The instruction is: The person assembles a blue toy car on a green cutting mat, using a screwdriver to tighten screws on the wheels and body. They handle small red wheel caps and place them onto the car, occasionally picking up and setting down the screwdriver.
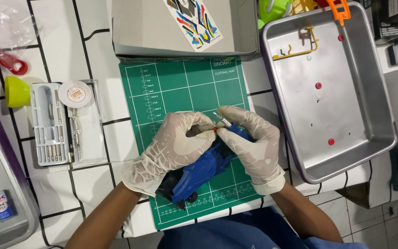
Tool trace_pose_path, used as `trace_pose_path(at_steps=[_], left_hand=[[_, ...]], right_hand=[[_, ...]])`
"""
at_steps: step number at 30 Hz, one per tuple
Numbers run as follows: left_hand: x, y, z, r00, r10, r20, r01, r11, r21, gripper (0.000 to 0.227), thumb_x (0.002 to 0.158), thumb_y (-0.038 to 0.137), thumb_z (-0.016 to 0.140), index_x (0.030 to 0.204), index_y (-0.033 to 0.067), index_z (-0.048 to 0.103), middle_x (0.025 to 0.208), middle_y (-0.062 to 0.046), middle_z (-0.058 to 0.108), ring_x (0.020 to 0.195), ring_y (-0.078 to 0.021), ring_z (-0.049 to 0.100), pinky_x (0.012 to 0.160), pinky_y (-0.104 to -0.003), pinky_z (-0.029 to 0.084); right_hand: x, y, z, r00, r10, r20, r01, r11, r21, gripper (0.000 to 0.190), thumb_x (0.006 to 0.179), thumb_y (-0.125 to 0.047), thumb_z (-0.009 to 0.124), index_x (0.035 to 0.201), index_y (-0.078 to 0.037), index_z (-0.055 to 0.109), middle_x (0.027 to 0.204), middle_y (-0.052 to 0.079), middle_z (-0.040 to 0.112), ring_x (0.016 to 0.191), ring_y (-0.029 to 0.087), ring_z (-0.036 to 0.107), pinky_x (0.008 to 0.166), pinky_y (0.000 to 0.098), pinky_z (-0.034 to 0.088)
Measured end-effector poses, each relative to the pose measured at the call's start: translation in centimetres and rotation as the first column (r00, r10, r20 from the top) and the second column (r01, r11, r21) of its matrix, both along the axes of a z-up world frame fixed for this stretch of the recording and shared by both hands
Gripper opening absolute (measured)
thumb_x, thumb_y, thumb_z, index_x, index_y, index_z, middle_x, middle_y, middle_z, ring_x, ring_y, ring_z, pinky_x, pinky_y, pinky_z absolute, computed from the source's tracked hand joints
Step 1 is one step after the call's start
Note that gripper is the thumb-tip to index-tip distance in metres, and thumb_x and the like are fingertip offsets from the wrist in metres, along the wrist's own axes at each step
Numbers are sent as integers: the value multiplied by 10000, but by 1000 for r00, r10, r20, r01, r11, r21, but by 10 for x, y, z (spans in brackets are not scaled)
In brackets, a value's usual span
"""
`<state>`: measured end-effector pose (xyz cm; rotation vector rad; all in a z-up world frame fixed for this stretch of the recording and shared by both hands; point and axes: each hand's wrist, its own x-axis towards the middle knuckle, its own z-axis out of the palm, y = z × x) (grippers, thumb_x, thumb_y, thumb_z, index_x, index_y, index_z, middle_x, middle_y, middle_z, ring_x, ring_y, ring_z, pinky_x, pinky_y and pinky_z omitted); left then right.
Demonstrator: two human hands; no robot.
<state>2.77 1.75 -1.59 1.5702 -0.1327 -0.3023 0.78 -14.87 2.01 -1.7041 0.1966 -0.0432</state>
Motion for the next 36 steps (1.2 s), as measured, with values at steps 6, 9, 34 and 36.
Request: trace_pose_path(at_steps=[6, 9, 34, 36], left_hand=[[1, 4, 2, 998, -55, 29, 55, 998, -20, 100, 846, 128, 765, 887, 38, 778, 705, -113, 754, 666, -192, 728, 570, -312, 591], [3, 3, 13, 998, -58, 21, 59, 998, -26, 101, 891, 122, 735, 876, 26, 763, 694, -141, 746, 640, -217, 729, 552, -316, 582], [5, 6, 3, 996, -83, 45, 87, 991, -98, 140, 920, 154, 741, 890, 25, 785, 735, -145, 766, 755, -187, 738, 602, -311, 610], [4, 5, 3, 997, -76, 26, 78, 992, -95, 125, 910, 128, 742, 884, 11, 774, 750, -160, 765, 764, -191, 738, 598, -297, 607]], right_hand=[[-2, 0, -5, 997, -32, 69, 38, 996, -79, 335, 725, 24, 888, 1047, -13, 801, 872, 150, 795, 828, 155, 733, 778, 317, 618], [-3, 1, -6, 995, -43, 92, 52, 994, -97, 335, 716, 24, 895, 1035, -17, 802, 868, 146, 797, 810, 157, 734, 768, 317, 618], [-3, -4, -15, 997, -38, 63, 36, 999, 21, 248, 764, -24, 854, 993, 6, 762, 848, 156, 774, 830, 179, 713, 772, 354, 586], [-4, -5, -15, 997, -34, 76, 35, 999, -2, 243, 757, -7, 854, 983, 6, 766, 845, 160, 779, 832, 198, 735, 765, 358, 596]])
